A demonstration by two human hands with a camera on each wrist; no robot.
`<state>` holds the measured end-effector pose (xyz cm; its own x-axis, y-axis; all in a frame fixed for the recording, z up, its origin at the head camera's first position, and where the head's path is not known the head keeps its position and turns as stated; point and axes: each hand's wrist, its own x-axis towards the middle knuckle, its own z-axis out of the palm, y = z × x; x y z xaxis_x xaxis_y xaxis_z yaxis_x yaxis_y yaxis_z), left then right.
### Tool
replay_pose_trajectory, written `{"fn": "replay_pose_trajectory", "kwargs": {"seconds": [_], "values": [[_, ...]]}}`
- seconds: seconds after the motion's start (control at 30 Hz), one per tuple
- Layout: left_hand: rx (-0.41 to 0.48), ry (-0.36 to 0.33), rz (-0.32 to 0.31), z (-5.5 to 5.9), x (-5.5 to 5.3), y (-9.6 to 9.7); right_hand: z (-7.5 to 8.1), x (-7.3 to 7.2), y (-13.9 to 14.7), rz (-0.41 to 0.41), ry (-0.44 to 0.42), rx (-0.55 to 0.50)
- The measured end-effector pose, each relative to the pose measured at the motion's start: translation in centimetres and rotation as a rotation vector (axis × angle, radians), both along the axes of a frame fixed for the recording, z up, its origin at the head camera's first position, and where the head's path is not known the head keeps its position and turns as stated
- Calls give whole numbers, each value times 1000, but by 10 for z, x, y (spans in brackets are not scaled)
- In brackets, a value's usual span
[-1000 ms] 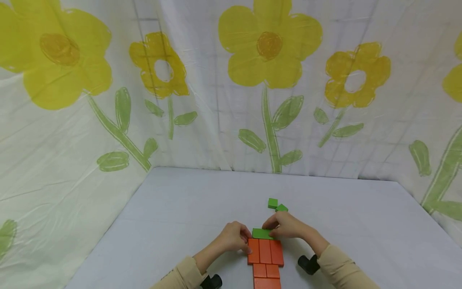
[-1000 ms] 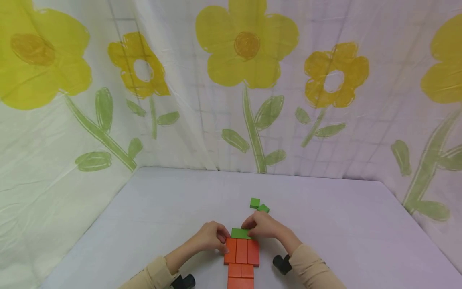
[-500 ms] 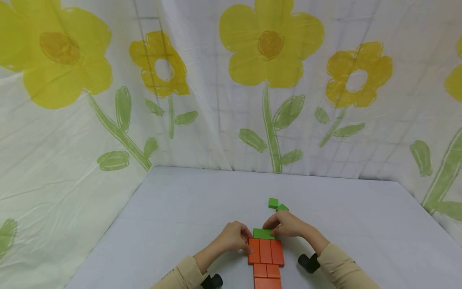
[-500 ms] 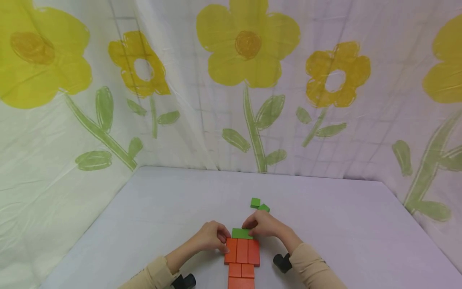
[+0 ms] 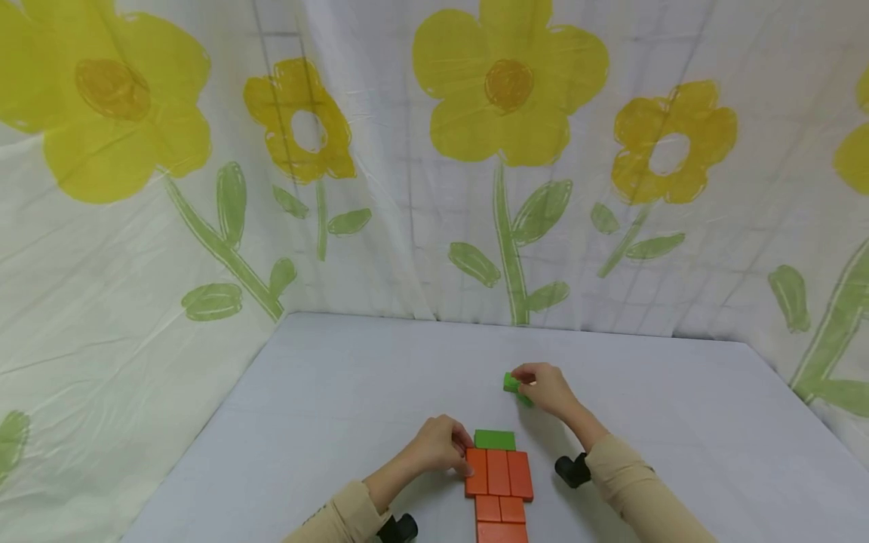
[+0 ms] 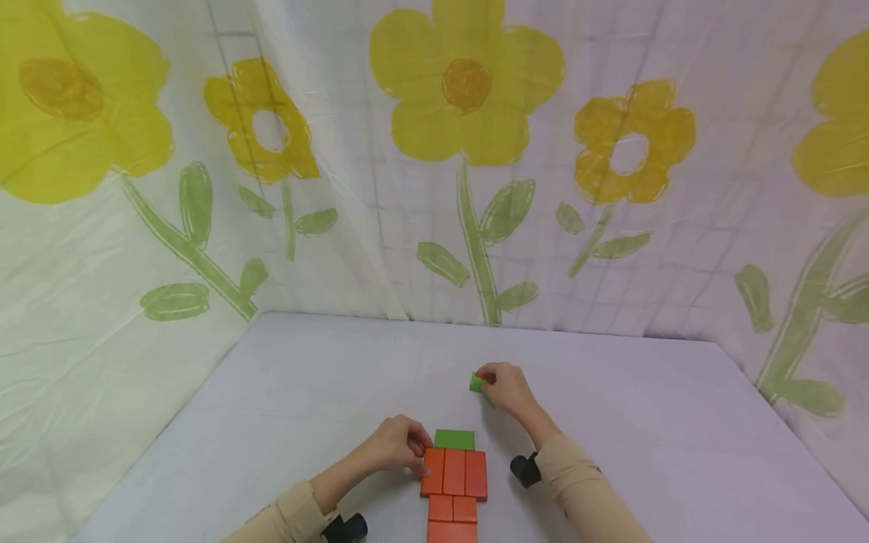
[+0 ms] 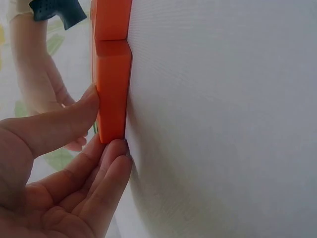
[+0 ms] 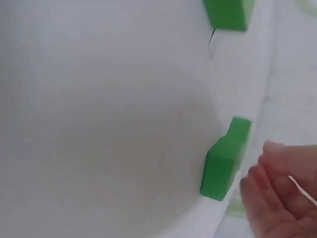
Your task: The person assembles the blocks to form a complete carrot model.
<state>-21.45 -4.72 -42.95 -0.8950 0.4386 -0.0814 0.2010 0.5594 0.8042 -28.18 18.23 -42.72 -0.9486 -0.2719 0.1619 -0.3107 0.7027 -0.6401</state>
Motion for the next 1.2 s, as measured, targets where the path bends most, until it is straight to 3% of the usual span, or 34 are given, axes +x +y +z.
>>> {"fn": "replay_pose_trajectory", "kwargs": {"seconds": [0.2,0.23,0.33,0.43,0.47,0.57,0.67,0.83,1.2], "values": [[-6,-1,2,0,1,0,-10,-17,-5,14,-35,175],[-5,-2,1,0,1,0,-19,-24,-3,30,-6,206],[-1,-12,4,0,2,0,-23,-28,-4,30,10,264],[1,-16,5,0,2,1,-20,-26,-8,-2,28,265],[0,-17,6,0,2,1,-10,-21,-12,-25,8,260],[-2,-10,5,0,1,1,-3,-17,-19,-59,24,261],[-5,-4,3,0,0,0,1,-14,-28,-61,34,231],[-5,1,1,1,-1,0,3,-5,-47,-31,-25,132],[-8,-15,14,3,1,0,1,8,-66,86,-105,147]]}}
